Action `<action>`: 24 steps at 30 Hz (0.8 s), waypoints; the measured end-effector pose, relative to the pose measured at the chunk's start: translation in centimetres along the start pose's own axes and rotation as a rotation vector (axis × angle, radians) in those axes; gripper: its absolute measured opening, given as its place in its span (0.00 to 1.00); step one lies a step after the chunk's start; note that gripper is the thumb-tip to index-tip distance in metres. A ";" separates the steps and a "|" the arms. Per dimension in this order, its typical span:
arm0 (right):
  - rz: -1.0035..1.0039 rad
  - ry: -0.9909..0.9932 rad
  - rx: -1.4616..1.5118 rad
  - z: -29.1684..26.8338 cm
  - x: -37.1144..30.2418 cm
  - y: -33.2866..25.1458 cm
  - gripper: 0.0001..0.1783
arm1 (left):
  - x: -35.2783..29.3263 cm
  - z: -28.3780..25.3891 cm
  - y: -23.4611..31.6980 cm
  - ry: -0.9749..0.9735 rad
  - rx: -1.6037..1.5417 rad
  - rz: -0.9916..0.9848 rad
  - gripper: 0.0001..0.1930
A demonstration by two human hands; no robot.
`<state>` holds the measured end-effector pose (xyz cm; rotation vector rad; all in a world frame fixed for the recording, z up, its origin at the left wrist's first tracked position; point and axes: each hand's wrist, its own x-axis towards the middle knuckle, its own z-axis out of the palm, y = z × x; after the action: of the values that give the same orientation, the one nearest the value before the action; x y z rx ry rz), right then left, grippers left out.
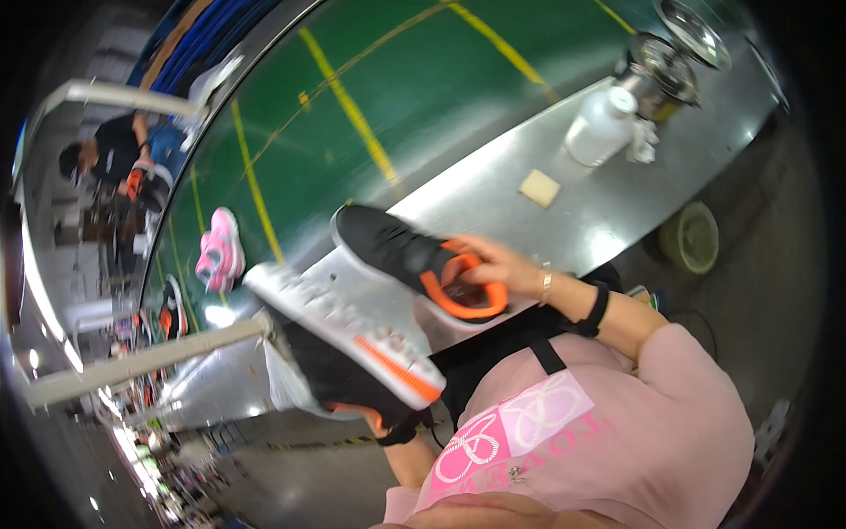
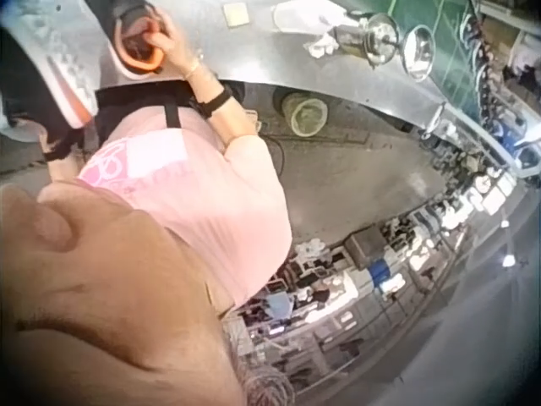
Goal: Cleaning and inspecting multiple pairs of shoes on a manufacturing conveyor belt.
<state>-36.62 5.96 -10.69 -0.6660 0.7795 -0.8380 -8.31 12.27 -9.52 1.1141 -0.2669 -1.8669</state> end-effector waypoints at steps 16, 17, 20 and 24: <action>-0.408 0.880 -0.454 -7.8 -6.9 -0.4 0.10 | 4.2 5.7 -6.0 -0.160 0.057 0.008 0.24; -0.473 0.985 -0.503 -9.6 -7.6 -1.4 0.09 | 4.3 4.7 -5.4 -0.210 0.655 0.228 0.21; -0.589 1.331 -1.075 -16.2 -11.1 -4.3 0.09 | 5.5 6.1 -7.8 -0.009 0.461 0.190 0.19; -0.646 1.386 -1.459 -20.8 -12.0 -8.1 0.13 | 6.5 4.0 -9.3 0.001 0.462 0.248 0.20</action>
<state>-61.87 7.63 -11.82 -1.6906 2.6342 -1.2174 -18.12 11.35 -16.46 1.3174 -0.8295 -1.6226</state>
